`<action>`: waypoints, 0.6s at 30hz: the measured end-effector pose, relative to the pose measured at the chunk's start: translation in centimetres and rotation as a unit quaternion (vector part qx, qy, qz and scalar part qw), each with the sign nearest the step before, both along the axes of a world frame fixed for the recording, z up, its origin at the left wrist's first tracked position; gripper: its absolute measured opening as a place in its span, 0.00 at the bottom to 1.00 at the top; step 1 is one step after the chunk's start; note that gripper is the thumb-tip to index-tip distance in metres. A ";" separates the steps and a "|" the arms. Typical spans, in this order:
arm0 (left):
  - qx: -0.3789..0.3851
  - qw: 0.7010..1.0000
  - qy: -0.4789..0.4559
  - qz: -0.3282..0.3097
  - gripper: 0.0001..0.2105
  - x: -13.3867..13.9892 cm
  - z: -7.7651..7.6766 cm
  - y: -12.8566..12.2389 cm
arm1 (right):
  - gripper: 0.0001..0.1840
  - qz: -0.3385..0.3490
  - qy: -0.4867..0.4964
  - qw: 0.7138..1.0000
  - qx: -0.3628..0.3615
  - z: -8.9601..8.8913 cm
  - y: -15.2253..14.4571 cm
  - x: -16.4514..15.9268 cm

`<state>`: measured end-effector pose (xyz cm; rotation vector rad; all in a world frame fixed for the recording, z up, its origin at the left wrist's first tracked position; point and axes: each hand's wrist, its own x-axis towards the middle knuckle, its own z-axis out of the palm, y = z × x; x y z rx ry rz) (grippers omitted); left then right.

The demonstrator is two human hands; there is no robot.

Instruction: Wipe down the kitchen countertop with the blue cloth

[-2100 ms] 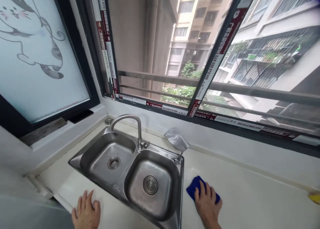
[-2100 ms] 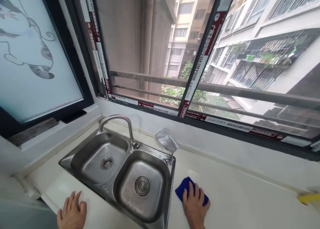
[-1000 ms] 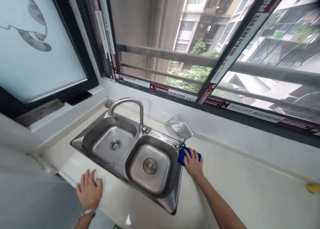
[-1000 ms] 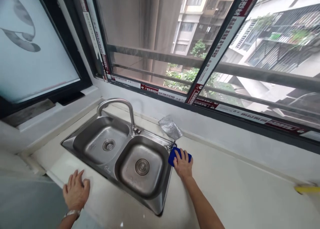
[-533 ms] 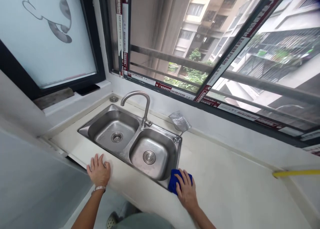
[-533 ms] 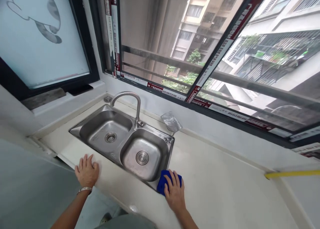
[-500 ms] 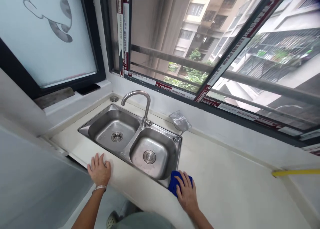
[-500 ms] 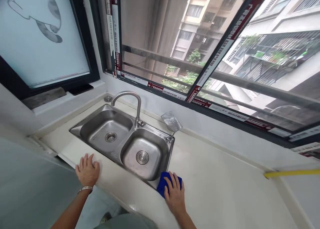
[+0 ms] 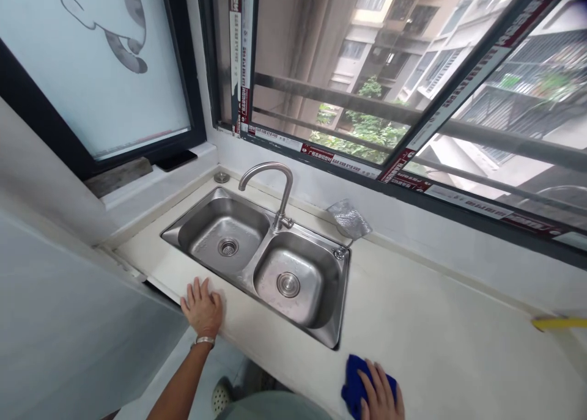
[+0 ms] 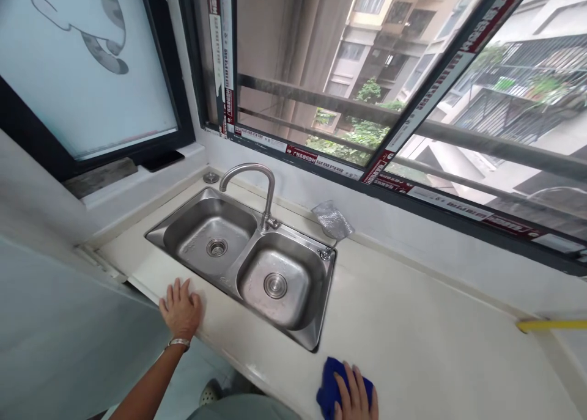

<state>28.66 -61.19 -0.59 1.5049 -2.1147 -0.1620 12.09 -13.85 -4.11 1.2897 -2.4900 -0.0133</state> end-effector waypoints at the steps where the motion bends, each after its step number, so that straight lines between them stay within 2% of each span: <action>1: 0.005 1.000 -0.004 0.000 0.22 0.0 0.1 0.0 | 0.35 0.006 -0.009 1.000 -0.001 0.0 -1.7 0.5; 5: 0.030 0.999 -0.016 0.004 0.23 0.0 0.4 0.0 | 0.36 0.036 -0.056 0.998 -0.003 0.6 -9.2 2.0; 11: 0.025 0.999 -0.037 0.006 0.22 0.1 0.5 0.1 | 0.32 0.082 -0.177 0.981 -0.011 2.0 -20.2 4.2; 18: 0.011 0.999 -0.051 0.015 0.21 0.1 0.8 0.1 | 0.32 0.115 -0.277 0.953 -0.034 4.3 -30.9 6.3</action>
